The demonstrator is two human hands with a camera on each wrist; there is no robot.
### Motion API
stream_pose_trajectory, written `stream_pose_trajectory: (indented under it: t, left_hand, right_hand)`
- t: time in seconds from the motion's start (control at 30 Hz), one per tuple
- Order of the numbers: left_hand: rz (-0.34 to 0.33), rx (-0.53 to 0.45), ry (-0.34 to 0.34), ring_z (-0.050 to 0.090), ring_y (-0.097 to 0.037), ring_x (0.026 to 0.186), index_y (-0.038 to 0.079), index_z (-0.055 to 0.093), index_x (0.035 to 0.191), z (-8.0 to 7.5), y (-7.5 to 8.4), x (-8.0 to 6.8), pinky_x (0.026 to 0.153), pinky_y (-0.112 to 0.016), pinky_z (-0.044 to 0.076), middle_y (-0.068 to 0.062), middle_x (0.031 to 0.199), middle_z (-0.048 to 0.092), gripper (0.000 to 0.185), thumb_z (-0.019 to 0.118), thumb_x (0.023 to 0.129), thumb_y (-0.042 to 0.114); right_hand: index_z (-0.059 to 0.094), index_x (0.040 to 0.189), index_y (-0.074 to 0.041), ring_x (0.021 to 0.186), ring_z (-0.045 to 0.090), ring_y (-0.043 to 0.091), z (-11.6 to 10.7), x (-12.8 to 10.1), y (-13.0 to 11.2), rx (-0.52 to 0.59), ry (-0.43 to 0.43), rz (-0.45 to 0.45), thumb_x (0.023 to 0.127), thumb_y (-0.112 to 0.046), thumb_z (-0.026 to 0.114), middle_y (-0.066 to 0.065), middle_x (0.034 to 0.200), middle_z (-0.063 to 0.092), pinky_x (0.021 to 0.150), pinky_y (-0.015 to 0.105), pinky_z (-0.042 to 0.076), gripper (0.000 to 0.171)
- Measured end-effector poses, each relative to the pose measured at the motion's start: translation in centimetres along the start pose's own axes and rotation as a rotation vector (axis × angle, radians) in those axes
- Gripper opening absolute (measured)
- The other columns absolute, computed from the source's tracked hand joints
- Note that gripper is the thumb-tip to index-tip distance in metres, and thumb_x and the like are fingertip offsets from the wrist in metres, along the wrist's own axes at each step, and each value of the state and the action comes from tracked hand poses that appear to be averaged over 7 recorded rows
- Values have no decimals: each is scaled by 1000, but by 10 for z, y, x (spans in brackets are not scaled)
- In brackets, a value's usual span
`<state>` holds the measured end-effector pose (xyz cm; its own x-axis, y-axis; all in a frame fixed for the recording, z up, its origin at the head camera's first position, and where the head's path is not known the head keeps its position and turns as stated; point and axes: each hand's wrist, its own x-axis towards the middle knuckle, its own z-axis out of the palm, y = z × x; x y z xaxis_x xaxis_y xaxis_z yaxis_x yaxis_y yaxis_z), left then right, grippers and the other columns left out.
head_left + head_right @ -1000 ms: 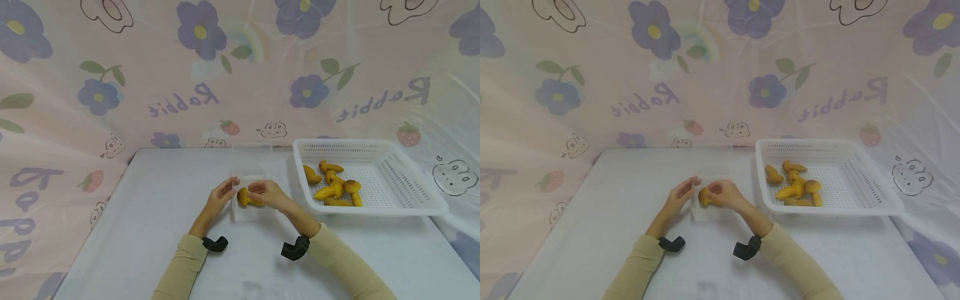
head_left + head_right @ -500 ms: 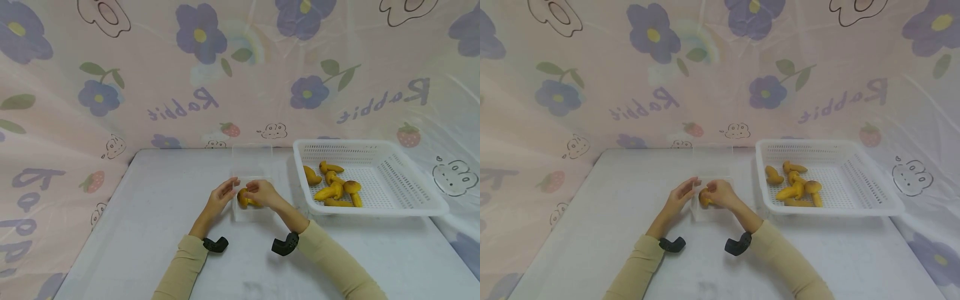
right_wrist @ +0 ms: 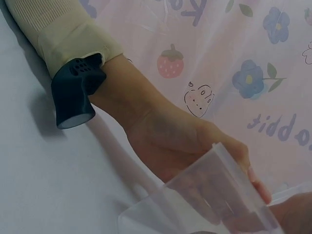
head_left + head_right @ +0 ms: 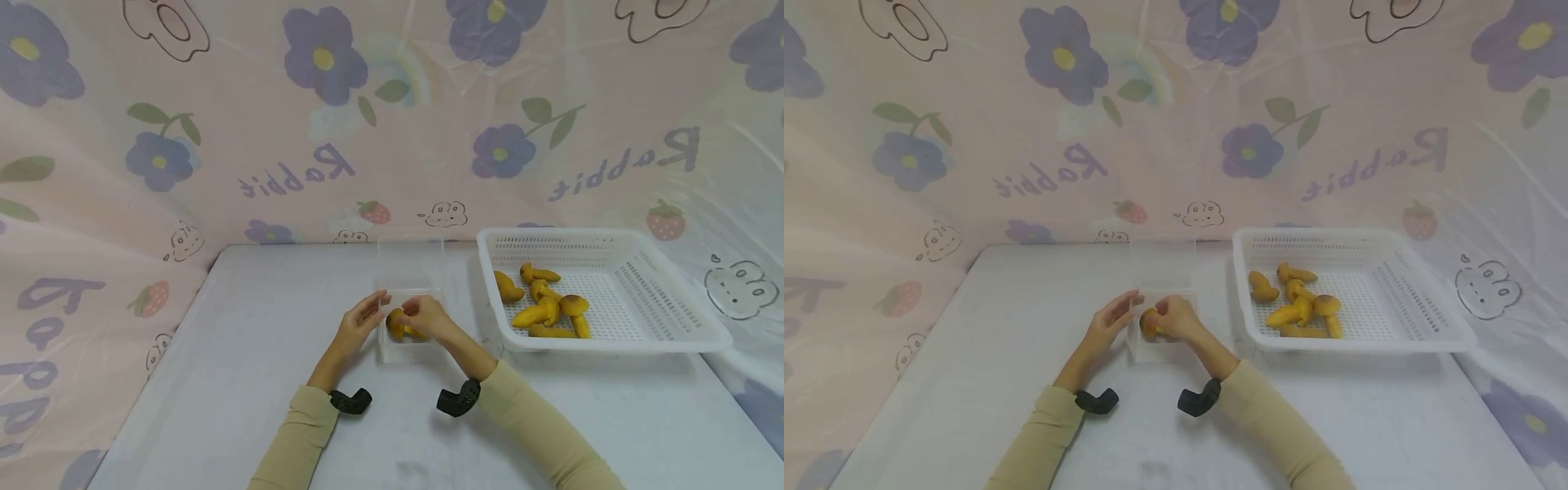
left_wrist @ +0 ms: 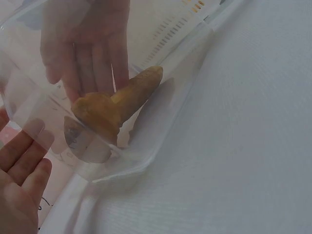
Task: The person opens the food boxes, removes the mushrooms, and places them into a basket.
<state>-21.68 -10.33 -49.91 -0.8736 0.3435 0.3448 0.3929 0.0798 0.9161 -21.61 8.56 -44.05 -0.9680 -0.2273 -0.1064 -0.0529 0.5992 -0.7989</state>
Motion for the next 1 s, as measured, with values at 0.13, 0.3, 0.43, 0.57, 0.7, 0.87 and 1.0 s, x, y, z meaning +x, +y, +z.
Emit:
stream_pose_trajectory:
  t: [0.13,0.3,0.43,0.57,0.7,0.87,1.0]
  left_hand:
    - [1,4,2,44,-37,138,2,41,144,-1,0,0,116,-35,36,-25,143,49,46,51,100,11]
    - [6,-6,1,44,-39,137,0,41,143,-1,0,-2,115,-27,39,-27,142,49,46,51,99,9]
    - [3,-7,4,44,-39,137,1,41,143,-1,0,-2,115,-30,40,-26,142,50,46,51,99,9]
    - [0,1,1,44,-38,137,3,41,144,-2,-2,-2,115,-33,40,-25,142,50,46,51,100,12]
    - [-12,-1,0,45,-36,138,5,42,144,-2,-4,-2,114,-24,41,-23,143,50,45,51,100,13]
    - [-9,-14,0,44,-37,137,3,42,144,-1,-3,-1,110,-13,41,-25,143,49,45,50,100,11]
    - [-7,-7,0,44,-37,138,3,41,144,0,-1,-1,111,-13,41,-25,143,50,46,50,100,12]
  right_hand:
    - [63,117,9,111,65,34,1,1,0,-14,0,-8,86,-17,70,23,118,68,96,40,57,42]
    - [66,111,8,102,66,30,4,3,0,-94,-11,-3,85,-17,72,22,112,70,90,39,59,37]
    - [69,106,8,90,66,25,6,4,1,-159,-30,-16,84,-17,72,20,105,72,81,36,59,33]
    - [69,104,9,88,66,24,6,3,3,-169,-28,-40,83,-14,73,20,101,73,78,35,59,31]
    - [70,102,8,86,67,23,5,2,3,-161,-38,-55,82,-11,74,19,100,73,76,32,60,29]
    - [72,97,9,72,60,15,3,1,3,-128,-50,-73,80,-8,74,18,92,74,61,21,53,24]
    - [71,100,9,70,58,14,1,-2,2,-98,-50,-83,82,-8,71,18,92,74,60,19,51,25]
